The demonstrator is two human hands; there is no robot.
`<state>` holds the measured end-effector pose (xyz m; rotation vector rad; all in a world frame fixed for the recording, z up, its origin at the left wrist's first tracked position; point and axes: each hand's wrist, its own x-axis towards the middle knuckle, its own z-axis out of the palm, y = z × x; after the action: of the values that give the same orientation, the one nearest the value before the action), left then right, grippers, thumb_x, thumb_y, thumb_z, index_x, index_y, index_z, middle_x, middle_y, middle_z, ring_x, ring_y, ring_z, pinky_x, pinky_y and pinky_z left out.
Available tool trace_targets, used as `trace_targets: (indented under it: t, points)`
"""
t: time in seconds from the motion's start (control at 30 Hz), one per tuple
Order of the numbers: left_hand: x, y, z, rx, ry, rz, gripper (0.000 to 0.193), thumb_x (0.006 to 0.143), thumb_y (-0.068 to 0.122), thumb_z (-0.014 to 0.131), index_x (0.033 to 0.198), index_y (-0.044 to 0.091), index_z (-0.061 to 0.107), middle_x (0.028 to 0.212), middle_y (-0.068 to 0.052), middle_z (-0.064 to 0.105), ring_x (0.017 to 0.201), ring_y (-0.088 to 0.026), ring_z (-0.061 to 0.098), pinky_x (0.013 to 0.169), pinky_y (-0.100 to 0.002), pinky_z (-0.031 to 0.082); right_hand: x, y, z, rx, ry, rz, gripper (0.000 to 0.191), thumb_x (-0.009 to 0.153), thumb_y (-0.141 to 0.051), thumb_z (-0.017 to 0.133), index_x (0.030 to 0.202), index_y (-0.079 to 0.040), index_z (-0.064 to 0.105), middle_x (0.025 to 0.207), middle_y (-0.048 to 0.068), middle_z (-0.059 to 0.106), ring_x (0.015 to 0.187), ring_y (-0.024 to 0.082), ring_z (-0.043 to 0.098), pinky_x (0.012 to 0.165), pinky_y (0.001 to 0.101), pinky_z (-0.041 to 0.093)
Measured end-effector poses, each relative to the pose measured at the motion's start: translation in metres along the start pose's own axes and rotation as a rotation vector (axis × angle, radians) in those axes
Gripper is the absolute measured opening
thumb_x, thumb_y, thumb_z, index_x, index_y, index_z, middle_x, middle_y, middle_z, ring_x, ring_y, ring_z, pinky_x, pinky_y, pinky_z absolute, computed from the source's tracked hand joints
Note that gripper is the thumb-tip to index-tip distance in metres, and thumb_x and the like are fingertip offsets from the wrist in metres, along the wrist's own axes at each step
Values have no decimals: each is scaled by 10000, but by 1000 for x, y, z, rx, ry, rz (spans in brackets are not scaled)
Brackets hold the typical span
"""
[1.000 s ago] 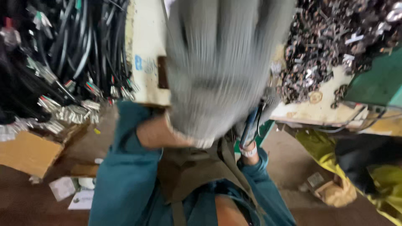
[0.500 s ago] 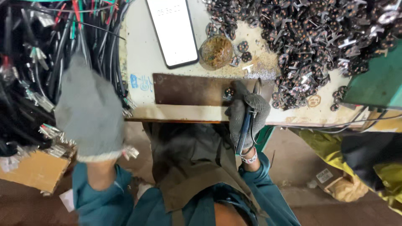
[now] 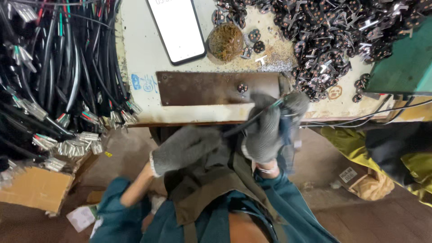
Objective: The person solders colored wires onto small metal components at a workbench. They hold a component in one hand and a soldering iron in the other, apply solder to the joint, then set the finished piece aside and pick up the next component, repeating this cycle across the episode.
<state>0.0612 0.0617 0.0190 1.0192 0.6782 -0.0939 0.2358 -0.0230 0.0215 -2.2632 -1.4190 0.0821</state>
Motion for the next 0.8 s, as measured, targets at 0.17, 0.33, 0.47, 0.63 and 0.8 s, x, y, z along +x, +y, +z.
trace_targets:
  t: [0.17, 0.33, 0.47, 0.63, 0.8]
  points:
    - [4, -23, -5, 137, 256, 287, 273, 970, 154, 628, 1173, -25, 594, 1005, -115, 669, 940, -118, 624, 807, -337, 504, 7, -7, 13, 510, -303, -29, 185, 970, -97, 589, 1155, -101, 600, 979, 76, 662, 895, 242, 609, 797, 389, 487]
    - [19, -27, 10, 22, 468, 105, 61, 1026, 55, 618, 1074, 20, 635, 846, -64, 654, 788, -86, 595, 723, -290, 515, 2, 8, 9, 272, 38, 89, 162, 935, -125, 631, 1095, -102, 619, 981, 59, 654, 903, 247, 622, 802, 383, 499]
    - [17, -30, 4, -48, 473, 161, 71, 1038, 56, 611, 1102, 26, 623, 874, -56, 594, 754, -95, 537, 682, -290, 473, 3, 16, 15, 422, -283, 29, 151, 906, -146, 665, 1047, -104, 633, 983, 46, 647, 909, 250, 633, 806, 378, 510]
    - [17, -29, 8, 150, 433, 230, 68, 1024, 38, 617, 1088, 16, 618, 951, -105, 625, 770, -170, 616, 719, -309, 498, -6, 18, 17, 789, -213, 273, 259, 816, -128, 770, 1038, -92, 641, 1027, 41, 646, 954, 259, 625, 851, 391, 512]
    - [18, -26, 15, 157, 541, 434, 107, 1029, -6, 621, 1133, 10, 601, 1072, -151, 639, 934, -236, 649, 845, -339, 528, -20, 20, 19, 482, -211, 102, 343, 778, -50, 863, 1052, -79, 658, 1033, 88, 669, 1006, 299, 616, 927, 429, 470]
